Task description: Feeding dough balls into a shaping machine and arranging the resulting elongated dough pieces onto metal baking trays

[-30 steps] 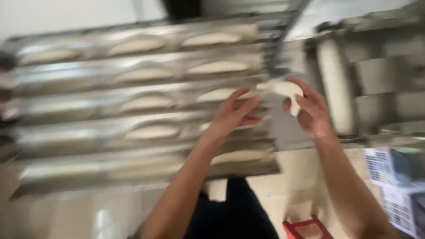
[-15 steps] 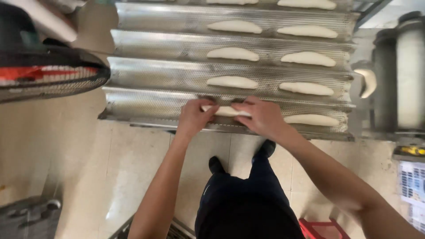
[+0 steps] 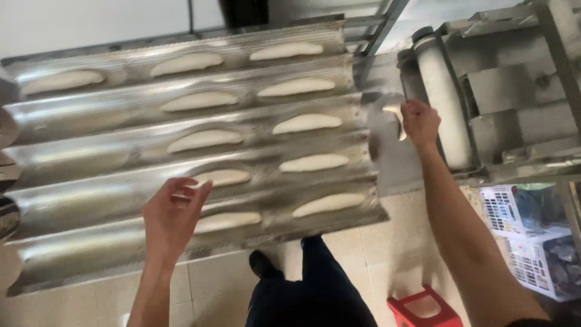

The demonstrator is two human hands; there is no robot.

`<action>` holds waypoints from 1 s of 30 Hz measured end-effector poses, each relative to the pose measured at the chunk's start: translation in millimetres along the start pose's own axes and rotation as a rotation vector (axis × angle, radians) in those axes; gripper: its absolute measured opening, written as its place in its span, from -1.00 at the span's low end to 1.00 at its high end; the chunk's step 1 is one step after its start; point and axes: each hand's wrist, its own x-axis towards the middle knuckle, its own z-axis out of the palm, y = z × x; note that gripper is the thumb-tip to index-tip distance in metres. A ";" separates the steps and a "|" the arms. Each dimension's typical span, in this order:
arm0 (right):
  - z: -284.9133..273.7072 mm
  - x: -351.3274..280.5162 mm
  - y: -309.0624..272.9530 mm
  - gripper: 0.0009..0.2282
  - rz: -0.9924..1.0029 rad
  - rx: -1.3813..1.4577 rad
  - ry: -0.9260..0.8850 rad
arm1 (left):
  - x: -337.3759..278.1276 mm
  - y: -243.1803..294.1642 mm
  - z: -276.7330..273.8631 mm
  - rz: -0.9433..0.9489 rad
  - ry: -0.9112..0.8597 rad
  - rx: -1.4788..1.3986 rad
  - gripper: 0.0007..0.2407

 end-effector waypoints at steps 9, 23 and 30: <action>75.4 32.3 87.6 -0.45 0.171 -0.253 -0.334 | 50.1 107.9 137.5 0.229 -0.340 -0.189 -0.77; -85.6 50.8 -211.3 -0.66 0.381 1.110 -0.930 | 87.8 204.7 160.2 -0.167 -0.711 -0.916 -0.13; -27.1 -40.4 -481.3 -0.49 -0.105 0.293 -1.066 | 180.9 23.3 47.8 0.045 -0.430 -1.064 -0.73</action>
